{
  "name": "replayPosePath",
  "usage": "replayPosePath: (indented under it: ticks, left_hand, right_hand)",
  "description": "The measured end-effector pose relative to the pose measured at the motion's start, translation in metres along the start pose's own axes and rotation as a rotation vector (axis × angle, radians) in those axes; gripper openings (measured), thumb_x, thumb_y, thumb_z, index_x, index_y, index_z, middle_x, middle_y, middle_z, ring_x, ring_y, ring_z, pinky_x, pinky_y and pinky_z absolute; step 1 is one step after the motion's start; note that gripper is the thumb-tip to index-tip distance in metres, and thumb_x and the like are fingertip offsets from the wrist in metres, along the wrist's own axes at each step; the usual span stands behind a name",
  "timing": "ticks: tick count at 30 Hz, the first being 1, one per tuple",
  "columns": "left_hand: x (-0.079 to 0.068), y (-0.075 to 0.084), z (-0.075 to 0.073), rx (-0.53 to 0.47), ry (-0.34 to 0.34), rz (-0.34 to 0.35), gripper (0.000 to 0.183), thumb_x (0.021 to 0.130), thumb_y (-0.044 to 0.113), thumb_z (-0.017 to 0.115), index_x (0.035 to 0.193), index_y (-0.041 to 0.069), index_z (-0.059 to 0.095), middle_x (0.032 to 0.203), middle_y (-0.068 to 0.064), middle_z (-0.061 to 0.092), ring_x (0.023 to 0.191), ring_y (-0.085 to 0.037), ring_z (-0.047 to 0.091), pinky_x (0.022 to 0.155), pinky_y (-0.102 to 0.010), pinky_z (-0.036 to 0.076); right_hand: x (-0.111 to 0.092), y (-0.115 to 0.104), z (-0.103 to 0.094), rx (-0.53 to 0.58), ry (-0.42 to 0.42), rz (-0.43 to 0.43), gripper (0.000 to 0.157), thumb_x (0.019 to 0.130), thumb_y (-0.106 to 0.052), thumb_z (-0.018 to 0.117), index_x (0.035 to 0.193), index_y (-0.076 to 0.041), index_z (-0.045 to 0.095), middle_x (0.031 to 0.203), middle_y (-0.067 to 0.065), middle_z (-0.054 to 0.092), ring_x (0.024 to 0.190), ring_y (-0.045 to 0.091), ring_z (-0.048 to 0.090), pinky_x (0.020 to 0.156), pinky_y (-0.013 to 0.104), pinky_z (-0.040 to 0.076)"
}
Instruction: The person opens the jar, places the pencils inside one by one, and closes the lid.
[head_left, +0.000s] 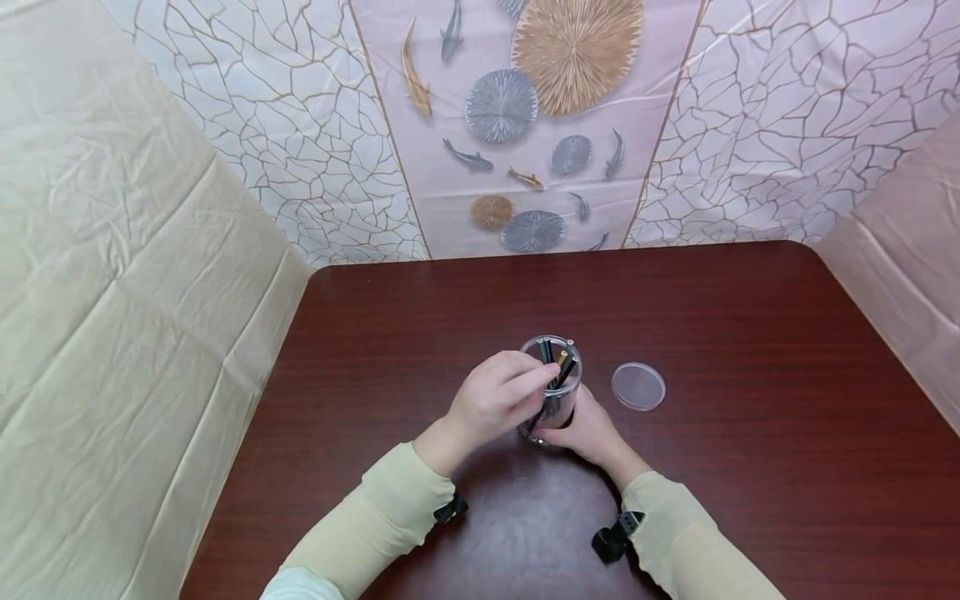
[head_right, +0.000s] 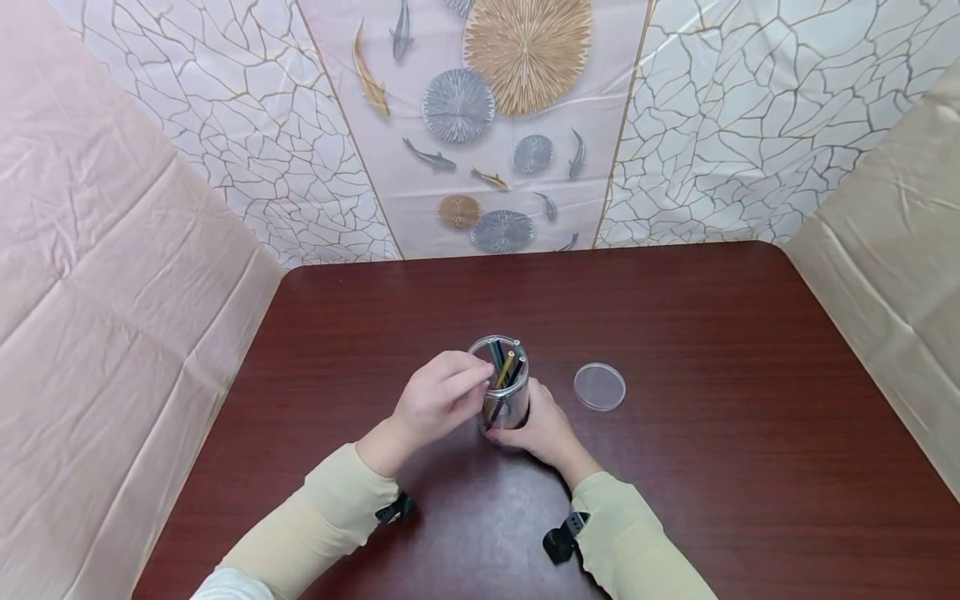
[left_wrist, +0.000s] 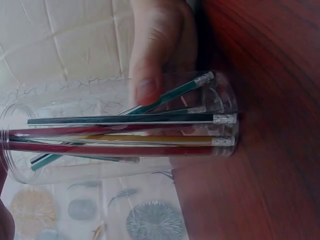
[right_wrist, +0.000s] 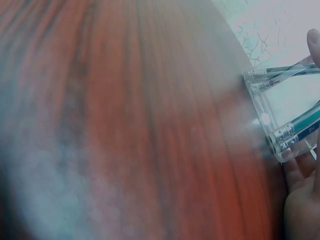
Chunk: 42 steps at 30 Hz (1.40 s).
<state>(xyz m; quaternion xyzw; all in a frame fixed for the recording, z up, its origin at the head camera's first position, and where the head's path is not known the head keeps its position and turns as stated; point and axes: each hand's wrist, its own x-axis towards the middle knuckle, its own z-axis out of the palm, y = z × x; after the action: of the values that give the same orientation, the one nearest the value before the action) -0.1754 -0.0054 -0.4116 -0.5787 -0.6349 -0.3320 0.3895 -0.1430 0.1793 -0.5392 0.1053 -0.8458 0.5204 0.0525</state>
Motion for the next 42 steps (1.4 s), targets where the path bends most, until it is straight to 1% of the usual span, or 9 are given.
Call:
replayPosePath:
  ticks: [7, 15, 22, 28, 31, 32, 35, 38, 42]
  left_hand:
    - [-0.001, -0.001, 0.001, -0.022, -0.024, 0.008, 0.03, 0.082, -0.003, 0.059, 0.112, 0.001, 0.063, 0.09, -0.008, 0.063, 0.083, -0.02, 0.06, 0.084, -0.025, 0.049]
    - [-0.003, -0.001, 0.0, -0.01, -0.013, 0.002, 0.026, 0.083, -0.002, 0.058, 0.109, 0.0, 0.065, 0.091, -0.008, 0.064, 0.084, -0.021, 0.061, 0.085, -0.027, 0.049]
    - [-0.005, -0.001, 0.0, -0.018, -0.008, -0.001, 0.025, 0.083, -0.001, 0.058, 0.107, 0.0, 0.066, 0.091, -0.008, 0.064, 0.086, -0.022, 0.061, 0.084, -0.029, 0.049]
    - [-0.006, -0.002, 0.0, -0.004, 0.002, -0.035, 0.029, 0.081, 0.004, 0.061, 0.109, 0.001, 0.065, 0.098, -0.008, 0.066, 0.089, -0.022, 0.062, 0.084, -0.032, 0.049]
    - [-0.008, -0.003, -0.001, 0.0, 0.011, -0.056, 0.033, 0.079, 0.009, 0.065, 0.111, 0.002, 0.064, 0.102, -0.008, 0.066, 0.092, -0.022, 0.062, 0.084, -0.033, 0.048]
    - [-0.008, -0.003, -0.001, 0.0, 0.013, -0.064, 0.033, 0.079, 0.011, 0.065, 0.111, 0.002, 0.064, 0.103, -0.009, 0.065, 0.092, -0.022, 0.061, 0.084, -0.034, 0.048]
    - [-0.01, -0.004, -0.003, -0.002, 0.019, -0.087, 0.033, 0.082, 0.016, 0.063, 0.112, 0.002, 0.063, 0.104, -0.01, 0.065, 0.094, -0.024, 0.061, 0.084, -0.034, 0.048]
    - [-0.011, -0.004, -0.004, -0.005, 0.027, -0.101, 0.032, 0.085, 0.018, 0.061, 0.113, 0.001, 0.062, 0.104, -0.011, 0.064, 0.094, -0.025, 0.06, 0.085, -0.035, 0.048]
    - [-0.012, -0.005, -0.004, -0.016, 0.042, -0.109, 0.033, 0.085, 0.018, 0.061, 0.113, 0.0, 0.061, 0.104, -0.012, 0.064, 0.093, -0.025, 0.06, 0.085, -0.035, 0.048]
  right_hand:
    - [0.001, -0.001, 0.0, 0.038, 0.006, -0.005, 0.086, 0.06, -0.028, 0.089, 0.131, -0.013, 0.044, 0.119, 0.002, 0.058, 0.105, 0.014, 0.055, 0.092, 0.028, 0.041]
    - [0.002, -0.002, 0.0, 0.009, -0.012, -0.008, 0.09, 0.06, -0.033, 0.088, 0.134, -0.013, 0.041, 0.122, 0.003, 0.056, 0.107, 0.015, 0.054, 0.093, 0.037, 0.042]
    - [0.002, 0.0, 0.001, 0.032, -0.017, -0.017, 0.088, 0.06, -0.03, 0.089, 0.133, -0.016, 0.042, 0.12, -0.001, 0.056, 0.106, 0.012, 0.054, 0.093, 0.034, 0.042]
    - [0.001, 0.0, 0.0, 0.01, -0.002, -0.036, 0.088, 0.06, -0.029, 0.089, 0.133, -0.013, 0.042, 0.12, 0.002, 0.057, 0.107, 0.014, 0.054, 0.094, 0.033, 0.041]
    - [-0.001, -0.017, -0.004, 0.002, -0.004, -0.029, 0.088, 0.062, -0.023, 0.088, 0.133, -0.006, 0.041, 0.121, 0.009, 0.056, 0.108, 0.019, 0.054, 0.095, 0.037, 0.04]
    - [-0.001, -0.018, -0.004, -0.003, -0.003, -0.025, 0.088, 0.062, -0.023, 0.088, 0.134, -0.006, 0.04, 0.122, 0.009, 0.056, 0.109, 0.019, 0.053, 0.095, 0.037, 0.04]
    - [-0.001, -0.017, -0.004, -0.006, -0.001, -0.005, 0.089, 0.061, -0.023, 0.089, 0.133, -0.005, 0.04, 0.123, 0.011, 0.055, 0.111, 0.021, 0.052, 0.097, 0.041, 0.039]
    - [0.001, 0.001, 0.0, -0.013, 0.008, -0.005, 0.092, 0.059, -0.032, 0.089, 0.134, -0.01, 0.041, 0.124, 0.007, 0.055, 0.112, 0.018, 0.052, 0.097, 0.04, 0.039]
    - [0.001, 0.001, 0.001, -0.008, 0.007, -0.001, 0.091, 0.059, -0.031, 0.089, 0.134, -0.009, 0.041, 0.124, 0.007, 0.055, 0.112, 0.018, 0.052, 0.097, 0.04, 0.039]
